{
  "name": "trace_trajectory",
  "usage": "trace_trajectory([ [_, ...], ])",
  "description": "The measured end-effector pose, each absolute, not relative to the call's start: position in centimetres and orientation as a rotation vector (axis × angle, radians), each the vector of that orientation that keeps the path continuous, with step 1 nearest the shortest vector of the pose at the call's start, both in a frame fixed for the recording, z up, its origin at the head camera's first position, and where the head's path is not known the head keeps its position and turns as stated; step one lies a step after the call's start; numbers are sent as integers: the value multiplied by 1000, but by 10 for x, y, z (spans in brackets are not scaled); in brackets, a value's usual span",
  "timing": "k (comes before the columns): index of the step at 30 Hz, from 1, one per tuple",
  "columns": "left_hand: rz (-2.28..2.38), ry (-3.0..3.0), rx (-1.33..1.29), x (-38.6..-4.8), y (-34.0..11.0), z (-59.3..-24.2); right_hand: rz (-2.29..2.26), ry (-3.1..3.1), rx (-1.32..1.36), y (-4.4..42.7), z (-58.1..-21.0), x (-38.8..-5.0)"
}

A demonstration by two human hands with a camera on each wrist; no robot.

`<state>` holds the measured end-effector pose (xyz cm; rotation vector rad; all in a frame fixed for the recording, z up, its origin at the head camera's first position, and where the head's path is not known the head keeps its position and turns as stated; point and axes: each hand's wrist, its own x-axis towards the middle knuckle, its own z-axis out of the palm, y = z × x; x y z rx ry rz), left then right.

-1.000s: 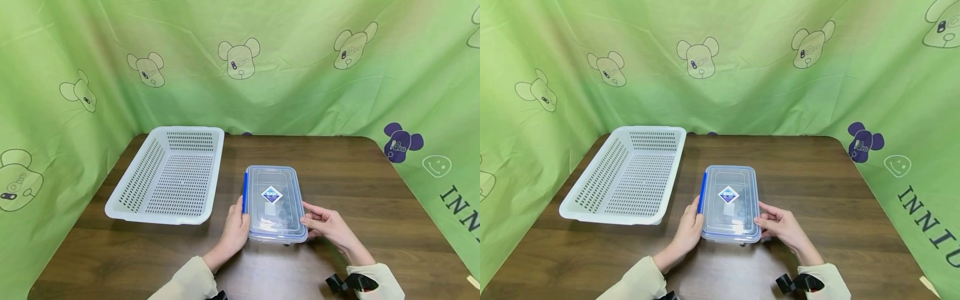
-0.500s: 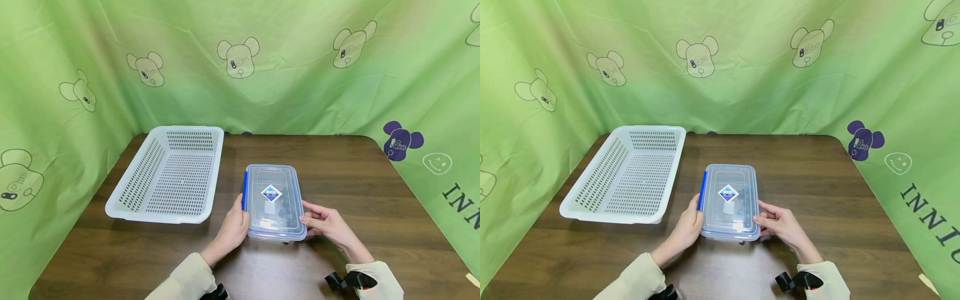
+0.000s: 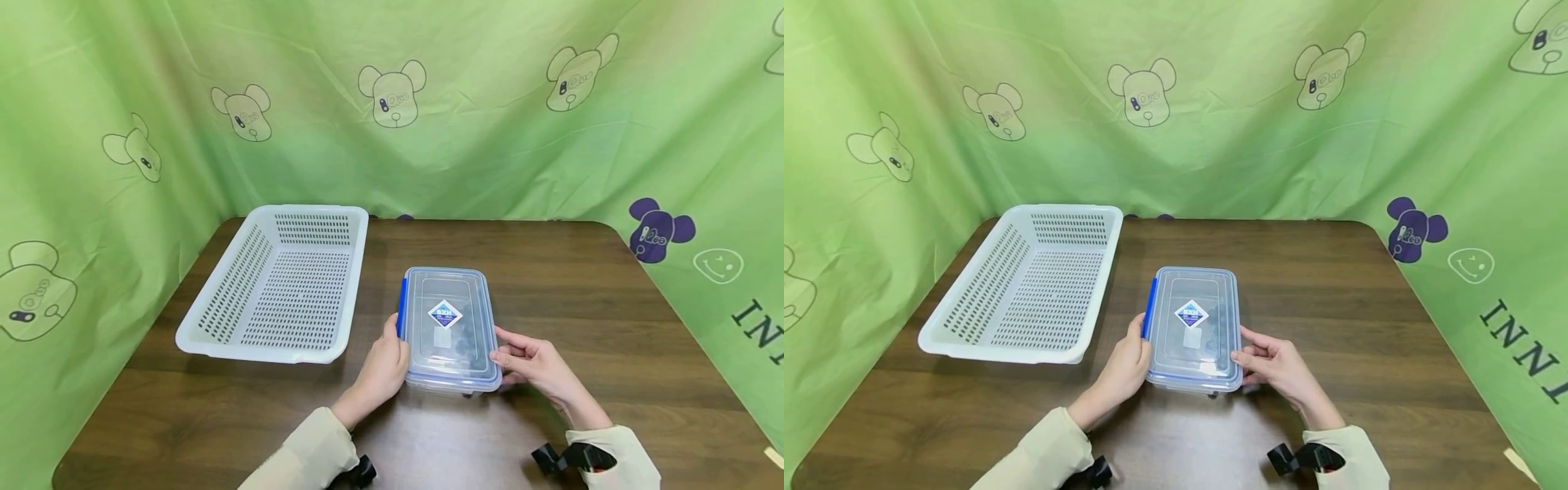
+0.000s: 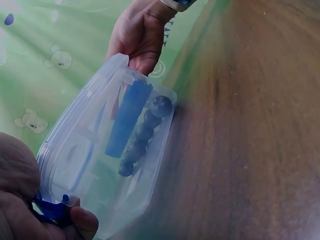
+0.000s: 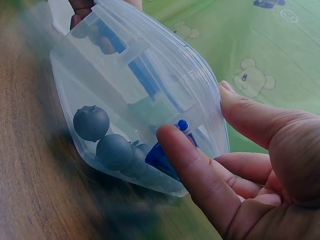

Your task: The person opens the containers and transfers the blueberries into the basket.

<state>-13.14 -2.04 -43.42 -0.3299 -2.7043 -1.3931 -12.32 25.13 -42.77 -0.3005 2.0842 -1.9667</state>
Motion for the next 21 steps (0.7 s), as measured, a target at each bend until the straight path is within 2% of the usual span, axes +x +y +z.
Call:
trace_trajectory([
  [10,-1390,-2721,-338,-138,-22,-433,-1947,2108,-290,250,-427,-124],
  [21,-1630,-2706,-369,-140,-34,-436,-1966,2075,-335,251,-430,-122],
])
